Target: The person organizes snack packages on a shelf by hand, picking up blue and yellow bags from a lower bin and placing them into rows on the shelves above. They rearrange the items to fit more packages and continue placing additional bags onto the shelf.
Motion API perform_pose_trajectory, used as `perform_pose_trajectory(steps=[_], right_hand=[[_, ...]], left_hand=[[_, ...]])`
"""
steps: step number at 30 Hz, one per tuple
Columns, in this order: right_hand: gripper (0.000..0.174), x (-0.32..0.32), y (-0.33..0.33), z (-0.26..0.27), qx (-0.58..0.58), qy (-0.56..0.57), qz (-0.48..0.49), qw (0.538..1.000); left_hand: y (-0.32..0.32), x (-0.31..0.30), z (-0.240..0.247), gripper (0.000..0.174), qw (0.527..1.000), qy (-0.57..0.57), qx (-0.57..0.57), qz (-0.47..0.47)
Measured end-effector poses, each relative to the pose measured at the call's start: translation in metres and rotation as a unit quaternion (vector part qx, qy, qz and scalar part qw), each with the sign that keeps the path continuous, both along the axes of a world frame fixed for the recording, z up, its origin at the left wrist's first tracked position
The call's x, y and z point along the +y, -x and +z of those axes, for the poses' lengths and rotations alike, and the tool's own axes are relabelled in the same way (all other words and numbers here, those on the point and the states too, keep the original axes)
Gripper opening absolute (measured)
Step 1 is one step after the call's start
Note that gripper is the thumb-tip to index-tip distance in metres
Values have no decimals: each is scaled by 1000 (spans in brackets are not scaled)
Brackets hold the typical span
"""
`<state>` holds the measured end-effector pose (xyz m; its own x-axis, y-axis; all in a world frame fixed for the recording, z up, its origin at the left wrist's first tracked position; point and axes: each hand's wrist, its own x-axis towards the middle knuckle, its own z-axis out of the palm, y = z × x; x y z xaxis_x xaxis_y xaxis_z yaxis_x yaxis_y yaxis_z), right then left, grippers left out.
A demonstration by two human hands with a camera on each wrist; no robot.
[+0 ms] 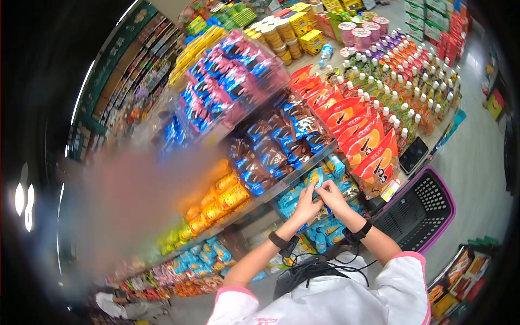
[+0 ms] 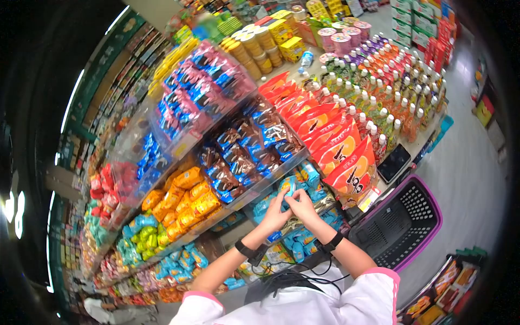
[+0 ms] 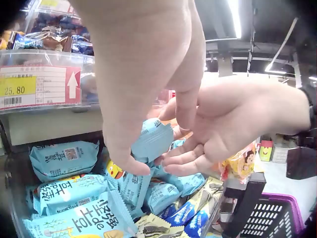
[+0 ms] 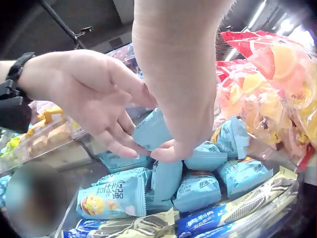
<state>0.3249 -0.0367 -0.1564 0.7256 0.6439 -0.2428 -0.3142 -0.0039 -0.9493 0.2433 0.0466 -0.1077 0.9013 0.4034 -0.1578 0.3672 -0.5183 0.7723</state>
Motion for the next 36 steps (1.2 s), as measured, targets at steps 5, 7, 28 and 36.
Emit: perform_pose_trajectory(steps=[5,7,28,36], right_hand=[[25,-22,12,15,62,-20,105,992],[25,-29,24,37,107,-32,111,988],[56,117,168,44,-360,132,471,794],[55,181,183,5,-580,203,453,646]], left_hand=[[40,-10,20,64,998,-29,-51,-15],[61,-10,32,63,998,54,-8,4],[242,40,-4,46,926,282,-118,220],[233,85,-56,47,896,274,-145,317]])
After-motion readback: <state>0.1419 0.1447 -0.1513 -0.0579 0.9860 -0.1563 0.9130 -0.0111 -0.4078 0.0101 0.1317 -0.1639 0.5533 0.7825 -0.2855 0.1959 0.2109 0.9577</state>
